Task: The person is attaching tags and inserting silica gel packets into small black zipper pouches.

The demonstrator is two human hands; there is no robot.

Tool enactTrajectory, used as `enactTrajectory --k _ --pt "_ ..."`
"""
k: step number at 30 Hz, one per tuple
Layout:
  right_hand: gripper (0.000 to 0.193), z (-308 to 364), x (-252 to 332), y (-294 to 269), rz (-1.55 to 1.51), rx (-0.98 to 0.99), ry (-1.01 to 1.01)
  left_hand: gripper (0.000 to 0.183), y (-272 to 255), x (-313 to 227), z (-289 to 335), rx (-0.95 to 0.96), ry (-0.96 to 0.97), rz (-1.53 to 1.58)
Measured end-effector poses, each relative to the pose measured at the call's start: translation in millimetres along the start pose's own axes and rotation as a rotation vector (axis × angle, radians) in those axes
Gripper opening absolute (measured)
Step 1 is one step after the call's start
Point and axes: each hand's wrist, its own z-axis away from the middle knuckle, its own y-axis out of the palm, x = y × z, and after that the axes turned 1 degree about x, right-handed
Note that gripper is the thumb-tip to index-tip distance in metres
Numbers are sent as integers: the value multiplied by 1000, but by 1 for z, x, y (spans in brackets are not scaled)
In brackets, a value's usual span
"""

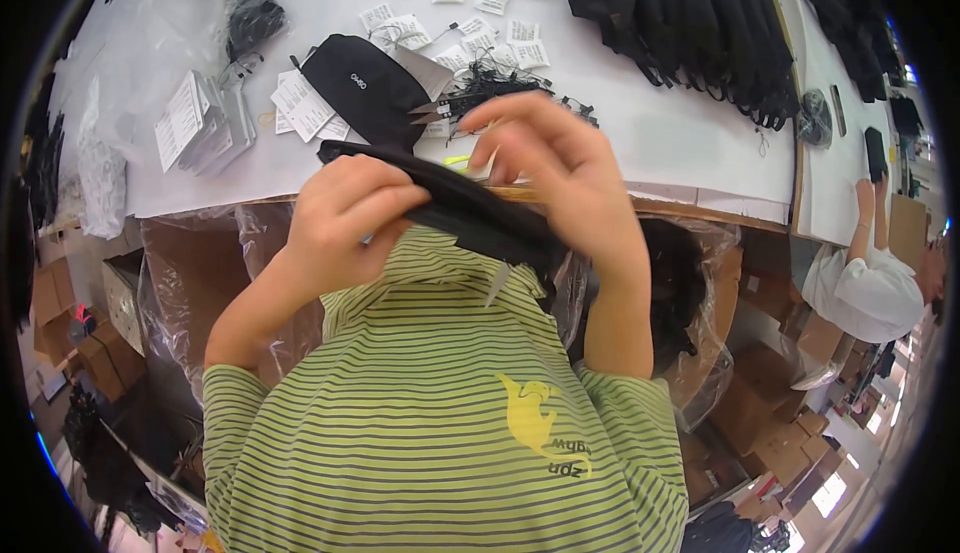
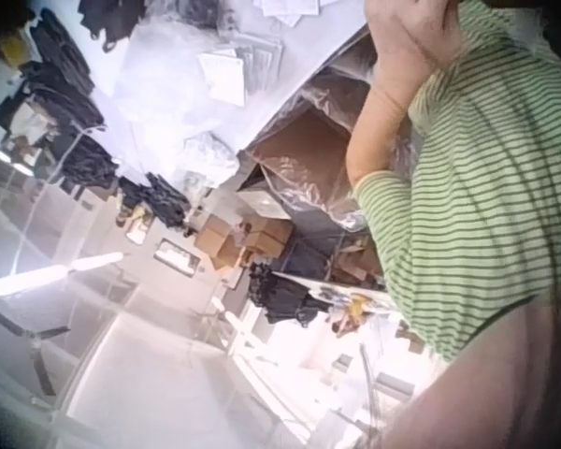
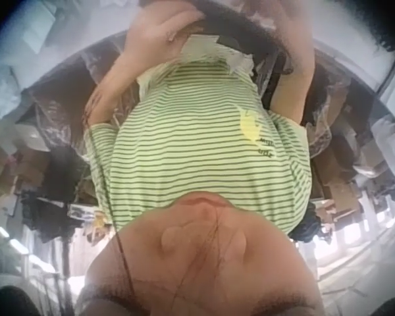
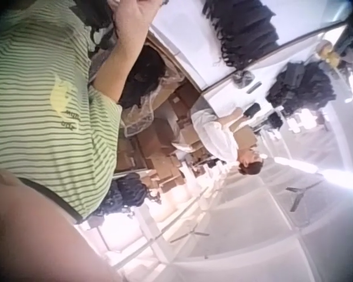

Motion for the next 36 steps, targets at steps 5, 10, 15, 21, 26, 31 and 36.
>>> enactTrajectory --k 5,10,15,21,26,31,36 --pt "81 18 -62 -23 -151 149 125 16 -4 9 7 -63 -552 366" --pt "81 17 -69 2 -4 64 267 19 -4 14 18 -111 -566 372" --pt "87 20 -59 -24 -300 45 40 23 -19 27 37 -49 -703 289" --pt "34 14 -47 -65 1 -271 105 23 -37 28 55 173 -780 265" --pt "12 -1 -71 -78 -679 -540 -109 21 -36 24 50 331 -737 344" --pt "21 -36 -73 -16 -1282 -366 163 19 -16 15 41 379 -513 296" --pt "27 -35 -89 -16 -1289 -34 210 18 -18 12 41 380 -492 275"
